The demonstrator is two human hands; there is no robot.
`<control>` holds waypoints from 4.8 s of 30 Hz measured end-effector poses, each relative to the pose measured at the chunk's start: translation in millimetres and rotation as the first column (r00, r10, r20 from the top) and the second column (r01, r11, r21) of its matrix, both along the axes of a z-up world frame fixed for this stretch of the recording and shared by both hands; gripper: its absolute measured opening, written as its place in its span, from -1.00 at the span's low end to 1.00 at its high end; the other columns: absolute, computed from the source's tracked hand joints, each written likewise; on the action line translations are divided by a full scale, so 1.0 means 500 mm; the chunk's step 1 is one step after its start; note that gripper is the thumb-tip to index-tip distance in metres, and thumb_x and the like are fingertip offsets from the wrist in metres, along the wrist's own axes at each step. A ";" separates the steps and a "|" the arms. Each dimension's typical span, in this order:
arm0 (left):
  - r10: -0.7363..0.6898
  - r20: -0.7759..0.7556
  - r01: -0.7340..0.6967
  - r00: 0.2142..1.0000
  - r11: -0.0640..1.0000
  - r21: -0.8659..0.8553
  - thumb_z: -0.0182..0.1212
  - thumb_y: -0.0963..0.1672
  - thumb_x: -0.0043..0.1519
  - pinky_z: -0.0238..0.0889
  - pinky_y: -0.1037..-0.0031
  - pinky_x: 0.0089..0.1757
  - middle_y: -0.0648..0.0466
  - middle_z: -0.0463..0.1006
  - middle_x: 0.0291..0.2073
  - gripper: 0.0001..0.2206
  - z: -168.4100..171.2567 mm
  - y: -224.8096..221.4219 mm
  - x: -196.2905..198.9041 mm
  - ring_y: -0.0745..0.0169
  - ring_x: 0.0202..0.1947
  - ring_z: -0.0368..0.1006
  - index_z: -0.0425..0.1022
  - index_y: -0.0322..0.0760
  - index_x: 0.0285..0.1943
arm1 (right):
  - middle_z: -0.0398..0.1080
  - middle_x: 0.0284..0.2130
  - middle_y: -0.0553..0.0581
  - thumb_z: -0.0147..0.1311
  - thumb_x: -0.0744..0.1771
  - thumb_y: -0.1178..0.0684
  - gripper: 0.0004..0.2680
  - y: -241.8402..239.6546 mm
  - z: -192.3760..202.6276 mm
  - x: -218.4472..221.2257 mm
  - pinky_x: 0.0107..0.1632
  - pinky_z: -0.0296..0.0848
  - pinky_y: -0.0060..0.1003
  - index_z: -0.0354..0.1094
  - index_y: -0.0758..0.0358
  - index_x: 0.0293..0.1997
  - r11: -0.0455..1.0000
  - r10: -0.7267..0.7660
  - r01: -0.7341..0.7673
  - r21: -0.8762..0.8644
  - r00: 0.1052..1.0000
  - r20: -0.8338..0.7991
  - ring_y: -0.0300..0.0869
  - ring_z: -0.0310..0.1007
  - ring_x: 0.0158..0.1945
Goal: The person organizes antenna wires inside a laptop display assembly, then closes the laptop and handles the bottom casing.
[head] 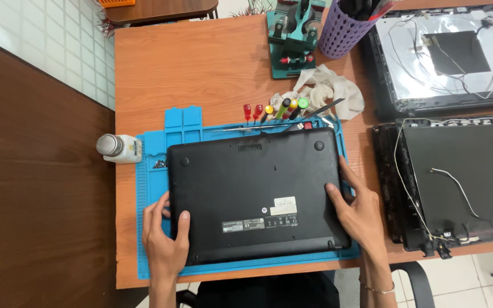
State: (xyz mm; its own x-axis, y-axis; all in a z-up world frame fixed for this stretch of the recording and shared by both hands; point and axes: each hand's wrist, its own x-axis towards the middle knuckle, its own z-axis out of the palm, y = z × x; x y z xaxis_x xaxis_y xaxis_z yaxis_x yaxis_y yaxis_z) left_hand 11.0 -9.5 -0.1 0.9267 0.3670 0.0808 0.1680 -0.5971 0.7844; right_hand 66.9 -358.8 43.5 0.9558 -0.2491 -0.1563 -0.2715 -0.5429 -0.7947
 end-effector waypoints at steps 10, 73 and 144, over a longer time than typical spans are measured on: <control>0.009 0.004 -0.009 1.000 1.000 0.005 0.23 -0.06 0.21 0.30 0.27 -0.01 0.00 0.42 -0.05 -0.50 -0.014 0.003 -0.003 0.17 -0.08 0.36 0.43 -0.38 0.33 | 0.46 -0.02 0.48 0.16 0.33 0.07 -0.55 0.022 0.014 -0.007 -0.06 0.44 -0.07 0.20 0.26 0.41 0.965 0.085 -0.060 -0.256 0.993 0.086 0.20 0.53 -0.14; -0.002 -0.036 -0.005 0.999 0.977 -0.212 0.36 -0.10 0.15 0.20 0.20 0.13 -0.02 0.38 0.06 -0.53 0.028 0.005 0.069 0.10 0.14 0.35 0.38 -0.30 0.23 | 0.57 -0.45 0.22 0.30 0.28 -0.05 -0.73 -0.016 0.033 0.030 -0.26 0.49 -0.34 0.56 0.44 -0.18 0.985 -0.115 0.098 -0.142 0.987 -0.114 -0.21 0.58 -0.36; -0.779 -0.010 0.748 0.627 0.599 0.284 0.49 0.14 -0.06 -0.34 -0.22 0.33 -0.08 0.29 0.19 -0.31 0.083 -0.204 0.024 -0.10 0.29 0.12 0.44 -0.22 0.19 | 0.45 -0.62 0.15 0.01 0.39 -0.03 -0.71 -0.048 0.048 0.009 -0.42 0.46 -0.33 0.49 0.48 -0.33 0.995 0.012 0.008 0.099 0.980 -0.198 -0.23 0.46 -0.56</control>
State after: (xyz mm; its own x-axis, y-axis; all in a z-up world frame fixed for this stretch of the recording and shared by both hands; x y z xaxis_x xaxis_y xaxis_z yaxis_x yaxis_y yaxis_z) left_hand 22.9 -111.6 41.3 0.8386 -0.5167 0.1725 -0.5104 -0.6345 0.5804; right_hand 71.4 -382.6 67.4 0.9038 -0.2208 -0.3666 -0.4280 -0.4654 -0.7748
